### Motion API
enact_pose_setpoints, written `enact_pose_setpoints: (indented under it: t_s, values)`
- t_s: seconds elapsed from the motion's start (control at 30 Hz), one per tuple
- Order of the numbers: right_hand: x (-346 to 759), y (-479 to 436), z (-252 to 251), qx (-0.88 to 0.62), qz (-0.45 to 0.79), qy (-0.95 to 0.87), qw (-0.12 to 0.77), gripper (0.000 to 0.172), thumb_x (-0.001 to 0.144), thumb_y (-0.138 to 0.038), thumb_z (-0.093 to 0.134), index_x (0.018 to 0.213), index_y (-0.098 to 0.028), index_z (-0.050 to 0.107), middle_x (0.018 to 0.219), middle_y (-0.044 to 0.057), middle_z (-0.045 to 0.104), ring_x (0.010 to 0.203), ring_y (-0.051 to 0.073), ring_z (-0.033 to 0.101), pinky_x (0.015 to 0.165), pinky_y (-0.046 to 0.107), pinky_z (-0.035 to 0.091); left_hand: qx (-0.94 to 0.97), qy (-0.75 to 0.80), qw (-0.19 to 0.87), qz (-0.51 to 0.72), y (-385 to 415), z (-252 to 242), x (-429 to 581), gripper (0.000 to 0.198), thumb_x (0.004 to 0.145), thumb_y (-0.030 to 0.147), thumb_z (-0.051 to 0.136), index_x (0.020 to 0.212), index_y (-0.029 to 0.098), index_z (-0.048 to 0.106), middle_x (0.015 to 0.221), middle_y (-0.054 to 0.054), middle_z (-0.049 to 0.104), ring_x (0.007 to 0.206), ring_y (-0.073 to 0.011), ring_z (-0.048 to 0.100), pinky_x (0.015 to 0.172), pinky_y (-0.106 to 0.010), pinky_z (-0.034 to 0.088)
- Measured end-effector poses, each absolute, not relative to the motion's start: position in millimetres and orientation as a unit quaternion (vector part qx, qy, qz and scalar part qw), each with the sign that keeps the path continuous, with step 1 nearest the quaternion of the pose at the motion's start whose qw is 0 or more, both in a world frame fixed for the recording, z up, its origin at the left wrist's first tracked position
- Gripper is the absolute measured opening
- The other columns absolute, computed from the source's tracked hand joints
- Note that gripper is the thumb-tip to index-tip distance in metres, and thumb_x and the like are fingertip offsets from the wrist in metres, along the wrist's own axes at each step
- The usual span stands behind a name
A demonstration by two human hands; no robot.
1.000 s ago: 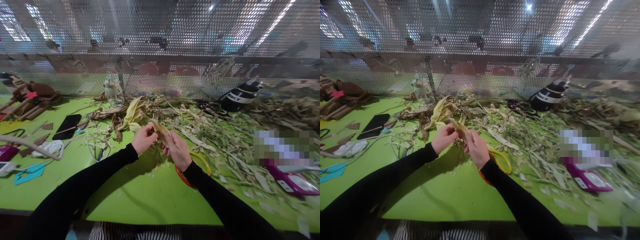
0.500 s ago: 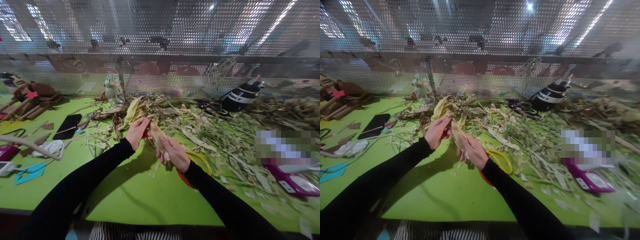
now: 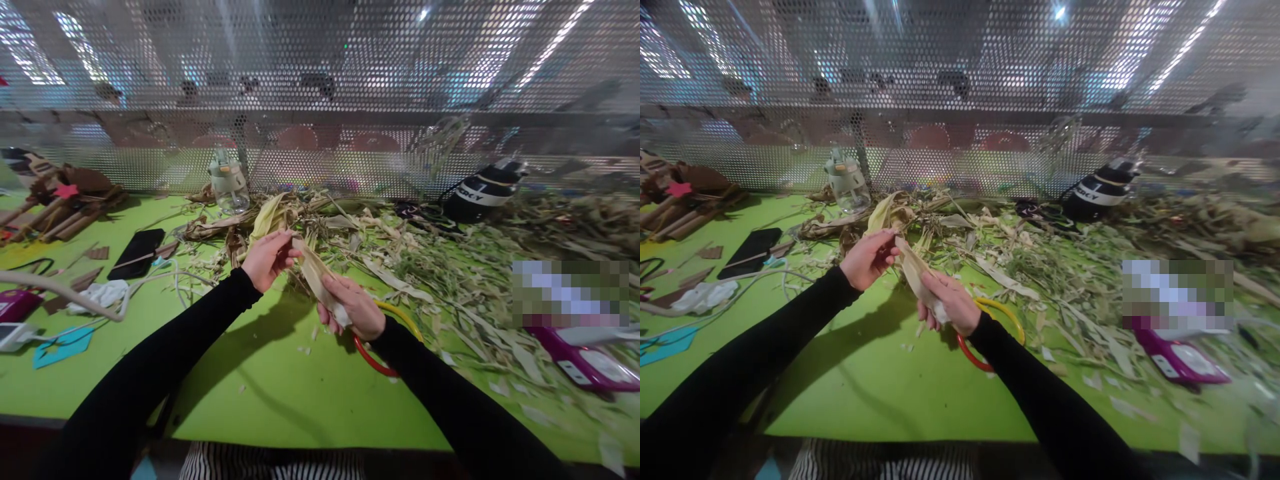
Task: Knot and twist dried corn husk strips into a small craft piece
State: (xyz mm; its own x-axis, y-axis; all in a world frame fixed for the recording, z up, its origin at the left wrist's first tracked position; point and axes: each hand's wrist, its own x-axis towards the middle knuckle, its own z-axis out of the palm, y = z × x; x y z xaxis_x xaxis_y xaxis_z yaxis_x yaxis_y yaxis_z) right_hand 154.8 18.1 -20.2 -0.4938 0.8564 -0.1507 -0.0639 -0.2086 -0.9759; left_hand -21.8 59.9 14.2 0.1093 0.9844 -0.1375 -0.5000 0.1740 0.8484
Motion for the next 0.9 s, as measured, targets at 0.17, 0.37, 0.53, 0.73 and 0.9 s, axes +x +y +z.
enact_pose_setpoints:
  t_s: [0.17,0.37,0.53,0.73,0.9]
  values:
    - [155,20,-22,-0.389,0.67,-0.525,0.353,0.029,0.086,-0.046,0.05,0.088,-0.017,0.049,0.049,-0.003,0.061,0.03,0.007,0.049,0.026,0.014,0.036,0.364,0.348,0.683,0.529,62,8,-23,0.014,0.075,0.005,0.057,0.086,0.01,0.062,0.068,0.0,0.063,0.057,-0.0037,0.06,0.061,-0.014,0.052]
    - [157,22,-25,-0.384,0.661,-0.551,0.334,0.032,0.086,-0.047,0.049,0.092,-0.016,0.05,0.051,-0.003,0.062,0.031,0.008,0.051,0.028,0.015,0.04,0.377,0.377,0.637,0.557,61,8,-20,0.012,0.075,0.022,0.065,0.076,0.011,0.06,0.059,0.002,0.059,0.047,-0.0037,0.055,0.047,-0.014,0.047]
    - [155,18,-24,-0.383,0.666,-0.56,0.309,0.031,0.086,-0.047,0.049,0.09,-0.017,0.049,0.051,-0.003,0.062,0.033,0.008,0.052,0.029,0.014,0.04,0.385,0.418,0.609,0.553,60,11,-21,0.026,0.077,0.035,0.061,0.064,0.013,0.058,0.048,0.002,0.053,0.035,-0.004,0.046,0.032,-0.014,0.033]
    - [152,17,-24,-0.393,0.667,-0.551,0.313,0.031,0.085,-0.049,0.05,0.085,-0.018,0.048,0.051,-0.003,0.061,0.033,0.008,0.052,0.029,0.015,0.04,0.38,0.448,0.587,0.556,67,5,-26,0.028,0.08,0.036,0.056,0.063,0.013,0.061,0.049,0.0,0.056,0.036,-0.0042,0.045,0.031,-0.014,0.029]
    - [156,22,-24,-0.4,0.661,-0.548,0.32,0.034,0.082,-0.05,0.054,0.078,-0.015,0.054,0.059,0.0,0.063,0.043,0.007,0.056,0.039,0.016,0.047,0.407,0.452,0.569,0.554,73,5,-35,0.03,0.077,0.041,0.059,0.073,0.011,0.064,0.052,0.0,0.058,0.035,-0.0034,0.046,0.03,-0.013,0.028]
